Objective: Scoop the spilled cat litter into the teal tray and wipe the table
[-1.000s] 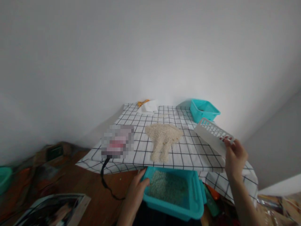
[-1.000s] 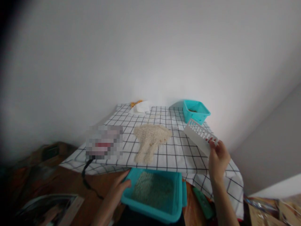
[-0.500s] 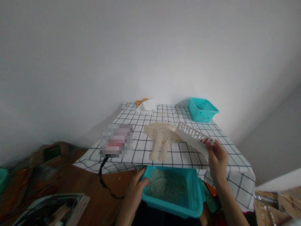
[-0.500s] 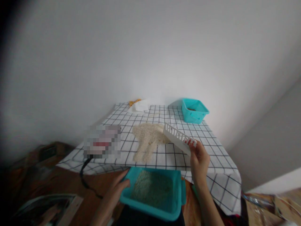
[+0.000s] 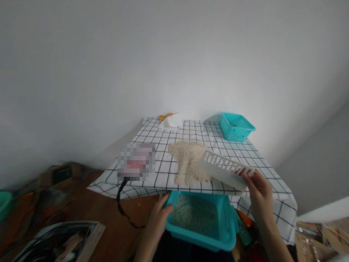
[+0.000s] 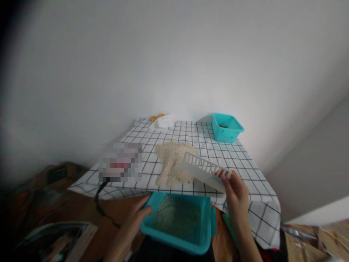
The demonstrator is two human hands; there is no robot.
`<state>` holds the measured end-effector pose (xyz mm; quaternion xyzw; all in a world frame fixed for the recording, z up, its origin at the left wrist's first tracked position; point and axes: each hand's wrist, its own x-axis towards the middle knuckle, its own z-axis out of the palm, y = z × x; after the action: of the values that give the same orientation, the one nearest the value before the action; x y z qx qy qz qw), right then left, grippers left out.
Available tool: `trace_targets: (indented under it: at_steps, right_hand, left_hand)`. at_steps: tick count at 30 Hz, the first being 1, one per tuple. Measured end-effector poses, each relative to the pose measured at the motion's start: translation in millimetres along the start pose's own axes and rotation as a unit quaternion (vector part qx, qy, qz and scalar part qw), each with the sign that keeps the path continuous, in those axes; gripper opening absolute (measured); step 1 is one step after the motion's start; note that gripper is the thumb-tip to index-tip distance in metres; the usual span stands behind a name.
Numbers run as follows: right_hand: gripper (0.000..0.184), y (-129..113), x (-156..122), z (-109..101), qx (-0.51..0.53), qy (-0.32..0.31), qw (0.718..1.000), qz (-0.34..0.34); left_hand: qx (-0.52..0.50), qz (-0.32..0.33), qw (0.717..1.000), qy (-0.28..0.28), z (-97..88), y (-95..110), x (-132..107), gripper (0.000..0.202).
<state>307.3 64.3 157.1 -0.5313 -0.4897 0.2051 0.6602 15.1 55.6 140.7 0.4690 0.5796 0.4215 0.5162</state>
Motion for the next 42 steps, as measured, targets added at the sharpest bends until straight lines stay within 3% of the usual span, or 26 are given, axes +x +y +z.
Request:
trace_targets:
  at_steps: [6, 13, 15, 20, 22, 29, 33, 36, 40, 42]
  right_hand:
    - [0.018, -9.6, -11.0, -5.2, 0.005, -0.006, 1.000, 0.009]
    - [0.019, -11.2, -20.0, -22.5, -0.018, -0.002, 0.999, 0.036]
    - [0.021, -8.4, -14.7, -28.9, -0.007, 0.030, 0.999, 0.025]
    - [0.024, 4.8, 20.0, -43.3, 0.041, 0.195, 0.979, -0.039]
    - [0.023, 11.9, 36.5, -42.9, 0.039, 0.214, 0.974, -0.061]
    - [0.027, 33.1, 80.7, -1.2, -0.034, 0.146, 0.987, -0.055]
    - [0.024, 36.5, 94.0, 21.3, -0.038, 0.095, 0.993, -0.056]
    - [0.025, 36.4, 93.8, 26.7, -0.039, 0.068, 0.996, -0.052]
    - [0.025, 33.2, 82.9, 24.0, -0.035, 0.052, 0.997, -0.049]
    - [0.026, 30.5, 75.6, 22.1, -0.034, 0.044, 0.997, -0.048]
  left_hand:
    - [0.006, 0.021, 1.000, 0.011, -0.3, -0.4, -0.4, 0.045]
    - [0.008, -0.007, 1.000, -0.007, -1.6, -10.2, 4.6, 0.051]
    - [0.000, -0.008, 1.000, -0.004, -1.5, -10.6, 4.6, 0.051]
    - [0.001, -0.014, 1.000, -0.012, -1.8, -13.8, 10.6, 0.050]
    - [0.001, -0.009, 1.000, -0.012, -1.9, -17.8, 15.2, 0.049]
    - [-0.015, -0.028, 0.999, -0.014, -2.3, -32.9, 23.2, 0.053]
    - [-0.021, -0.035, 0.999, 0.029, -3.4, -38.2, 23.9, 0.056]
    - [-0.017, -0.037, 0.998, 0.052, -6.6, -40.5, 26.0, 0.059]
    - [-0.017, -0.050, 0.999, 0.013, -16.4, -41.4, 28.3, 0.060]
    - [-0.035, -0.063, 0.997, 0.026, -22.2, -42.3, 28.3, 0.064]
